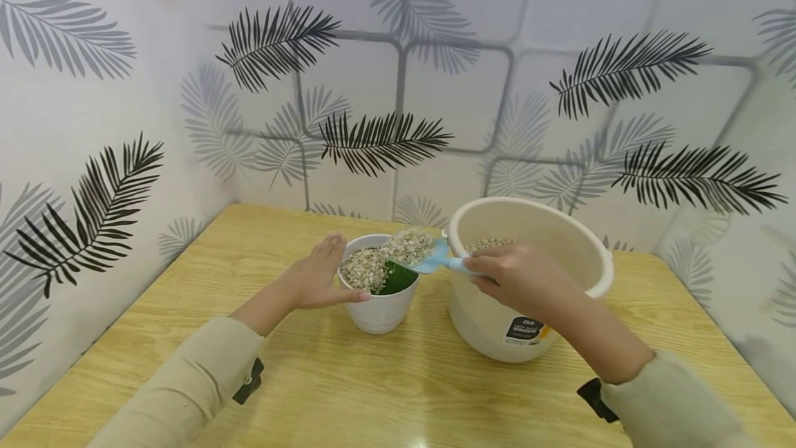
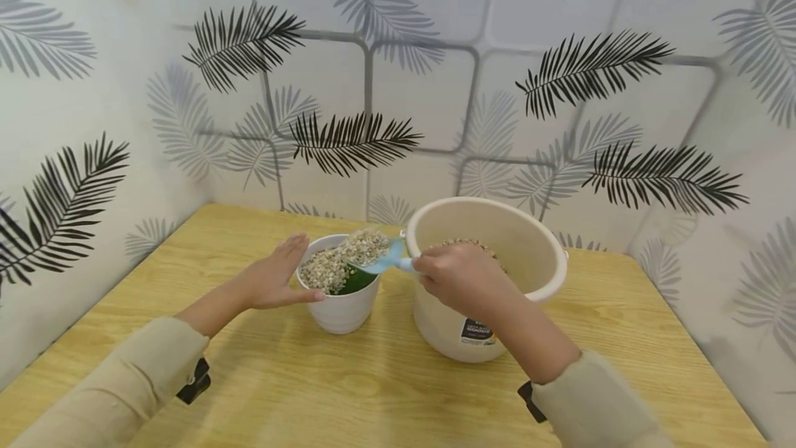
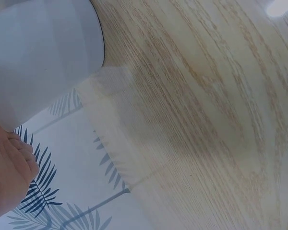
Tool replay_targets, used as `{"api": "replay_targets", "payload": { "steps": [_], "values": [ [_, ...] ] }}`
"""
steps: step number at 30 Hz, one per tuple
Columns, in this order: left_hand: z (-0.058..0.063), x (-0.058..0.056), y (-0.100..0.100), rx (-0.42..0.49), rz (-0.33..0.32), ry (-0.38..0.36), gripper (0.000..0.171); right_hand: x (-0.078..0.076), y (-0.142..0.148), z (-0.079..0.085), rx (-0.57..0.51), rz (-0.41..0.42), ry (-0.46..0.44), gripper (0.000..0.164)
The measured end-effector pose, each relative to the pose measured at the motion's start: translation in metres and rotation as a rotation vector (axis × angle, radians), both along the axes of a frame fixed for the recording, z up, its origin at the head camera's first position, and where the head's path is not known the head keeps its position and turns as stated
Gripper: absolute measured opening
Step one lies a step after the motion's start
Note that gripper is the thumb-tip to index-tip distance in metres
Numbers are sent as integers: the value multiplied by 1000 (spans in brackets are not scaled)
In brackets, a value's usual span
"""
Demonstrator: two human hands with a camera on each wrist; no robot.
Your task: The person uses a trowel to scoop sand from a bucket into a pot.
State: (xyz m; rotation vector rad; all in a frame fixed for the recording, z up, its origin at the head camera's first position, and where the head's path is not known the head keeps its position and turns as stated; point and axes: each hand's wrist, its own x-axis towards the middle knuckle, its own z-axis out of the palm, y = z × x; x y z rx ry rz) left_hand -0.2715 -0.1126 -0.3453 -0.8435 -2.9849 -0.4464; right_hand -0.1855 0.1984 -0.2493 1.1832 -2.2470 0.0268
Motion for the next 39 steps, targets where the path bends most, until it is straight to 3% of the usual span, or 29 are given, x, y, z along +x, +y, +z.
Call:
{"api": "replay_targets", "payload": {
  "steps": [8,18,24,31,39],
  "values": [
    [0,0,0,9,-1,-19,114,-2,-13,-5,7,2,-41,14],
    [-2,0,0,19,6,-38,113,-9,-33,4,127,-128,-221,25],
    [-2,0,1,28,4,-38,113,-22,-50,7,208,-166,-329,30],
    [-3,-1,3,29,7,-43,109,-36,-65,16,279,-144,-344,44],
    [-1,-1,2,34,12,-54,110,-47,-85,33,353,-224,-475,46]
  ]
}}
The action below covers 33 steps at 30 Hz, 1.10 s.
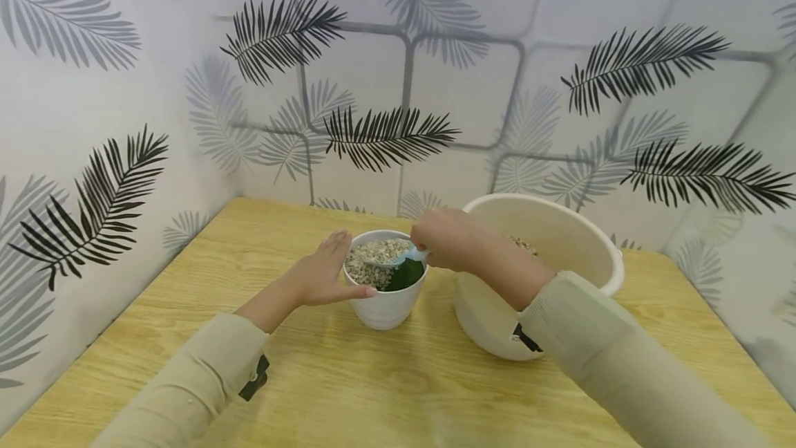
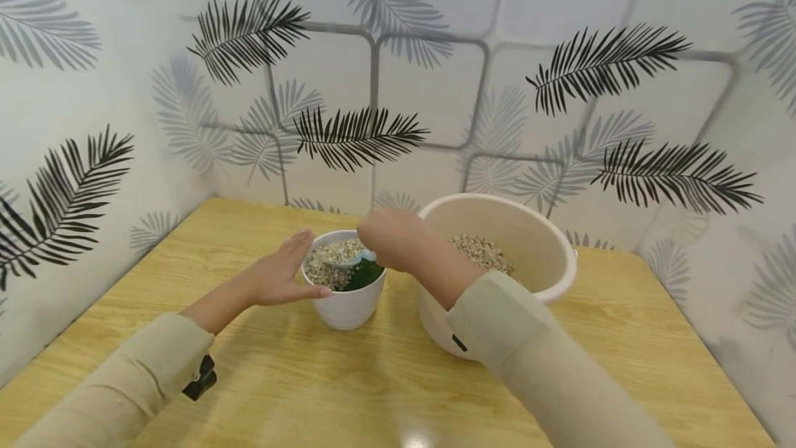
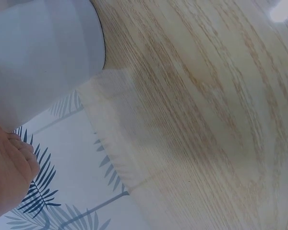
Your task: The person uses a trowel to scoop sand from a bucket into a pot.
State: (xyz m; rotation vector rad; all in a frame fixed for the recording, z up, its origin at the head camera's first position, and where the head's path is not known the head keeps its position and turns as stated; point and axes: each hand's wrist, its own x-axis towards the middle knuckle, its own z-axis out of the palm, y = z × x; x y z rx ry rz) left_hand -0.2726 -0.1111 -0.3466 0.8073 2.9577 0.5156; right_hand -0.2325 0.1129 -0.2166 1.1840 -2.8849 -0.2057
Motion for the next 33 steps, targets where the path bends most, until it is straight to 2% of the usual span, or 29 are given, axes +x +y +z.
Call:
{"api": "replay_targets", "payload": {
  "steps": [5,12,19,33],
  "values": [
    [3,1,-1,3,2,3,111,-1,-10,7,65,-34,-44,39],
    [3,0,0,4,3,3,110,0,-13,12,140,-32,-35,18],
    [3,0,0,8,0,13,110,0,-5,12,98,-4,-49,40],
    [2,1,0,24,-11,11,111,3,4,21,125,42,-63,50]
  ]
}}
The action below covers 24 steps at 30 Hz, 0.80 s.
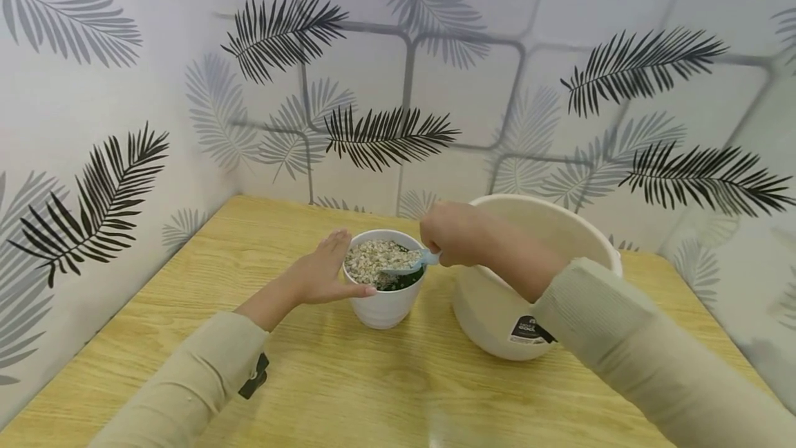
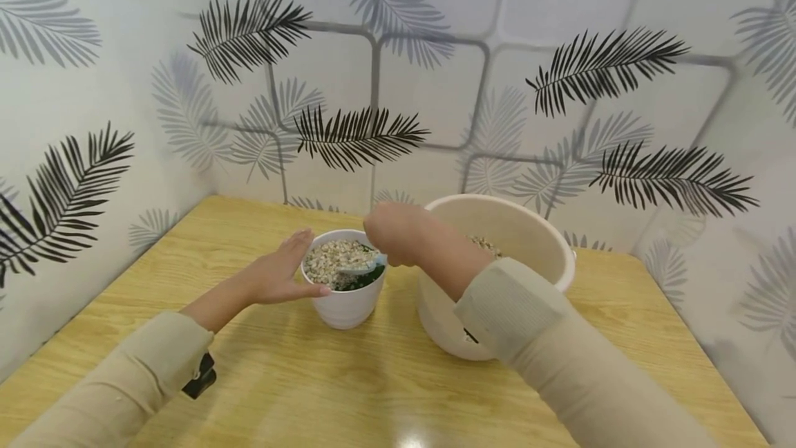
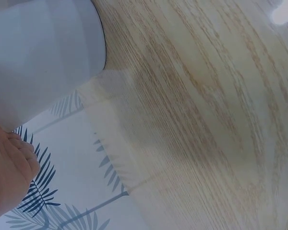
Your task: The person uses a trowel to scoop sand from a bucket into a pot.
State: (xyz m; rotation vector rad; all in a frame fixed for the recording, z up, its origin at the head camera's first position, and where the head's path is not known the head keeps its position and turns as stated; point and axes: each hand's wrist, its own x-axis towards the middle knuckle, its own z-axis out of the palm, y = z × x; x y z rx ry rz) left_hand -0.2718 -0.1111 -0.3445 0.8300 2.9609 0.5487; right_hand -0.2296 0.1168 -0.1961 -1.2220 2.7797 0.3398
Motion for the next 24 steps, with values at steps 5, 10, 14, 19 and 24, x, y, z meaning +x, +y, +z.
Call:
{"api": "replay_targets", "payload": {
  "steps": [5,10,14,19,24],
  "values": [
    [-3,-1,0,8,2,-22,113,2,-5,3,31,5,30,48],
    [-5,-2,0,10,-2,-14,113,5,-11,6,84,-20,63,43],
    [-3,-1,-1,14,0,-12,111,6,-12,6,118,-17,112,36],
    [-2,0,0,14,8,-14,110,9,-11,8,103,-1,154,33],
    [-2,0,1,15,14,-21,110,11,-10,10,93,-9,159,29]
  ]
}}
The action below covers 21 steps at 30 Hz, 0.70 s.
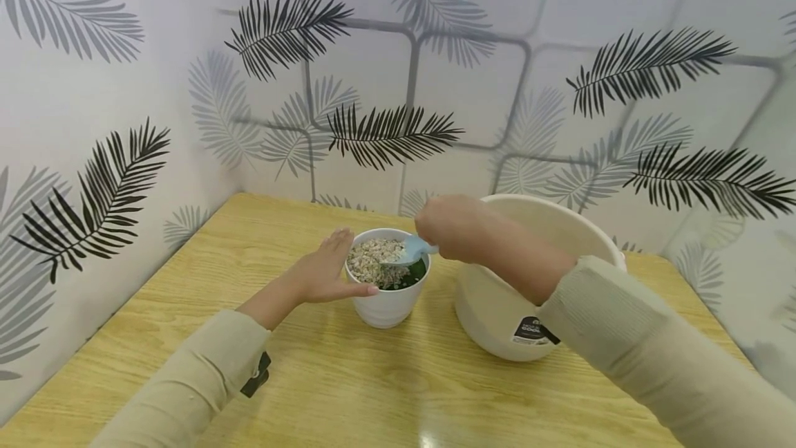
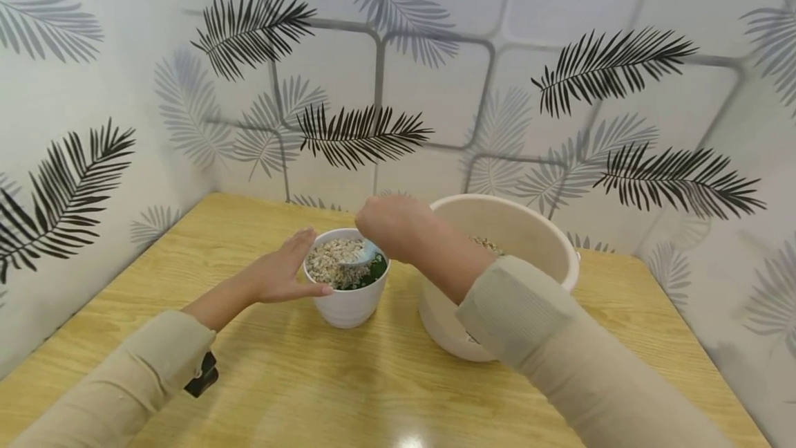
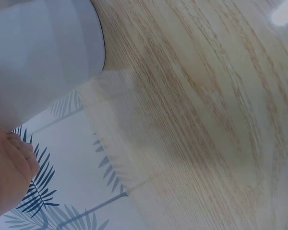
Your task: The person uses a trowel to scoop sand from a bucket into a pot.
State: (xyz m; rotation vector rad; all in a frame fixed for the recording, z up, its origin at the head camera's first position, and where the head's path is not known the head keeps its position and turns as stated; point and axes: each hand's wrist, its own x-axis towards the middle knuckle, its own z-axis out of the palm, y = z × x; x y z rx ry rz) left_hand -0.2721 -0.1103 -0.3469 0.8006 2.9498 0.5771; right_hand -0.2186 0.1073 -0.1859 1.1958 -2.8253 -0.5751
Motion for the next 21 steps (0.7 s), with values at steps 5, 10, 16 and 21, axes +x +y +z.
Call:
{"api": "replay_targets", "payload": {
  "steps": [5,10,16,21],
  "values": [
    [-1,0,0,-3,0,7,110,2,3,3,-16,2,19,26],
    [0,0,0,-4,-5,10,111,5,5,3,-16,20,23,25],
    [0,0,0,-11,-6,5,114,5,9,3,-42,24,28,27],
    [0,0,0,-14,0,1,112,5,10,1,-21,35,31,28]
  ]
}}
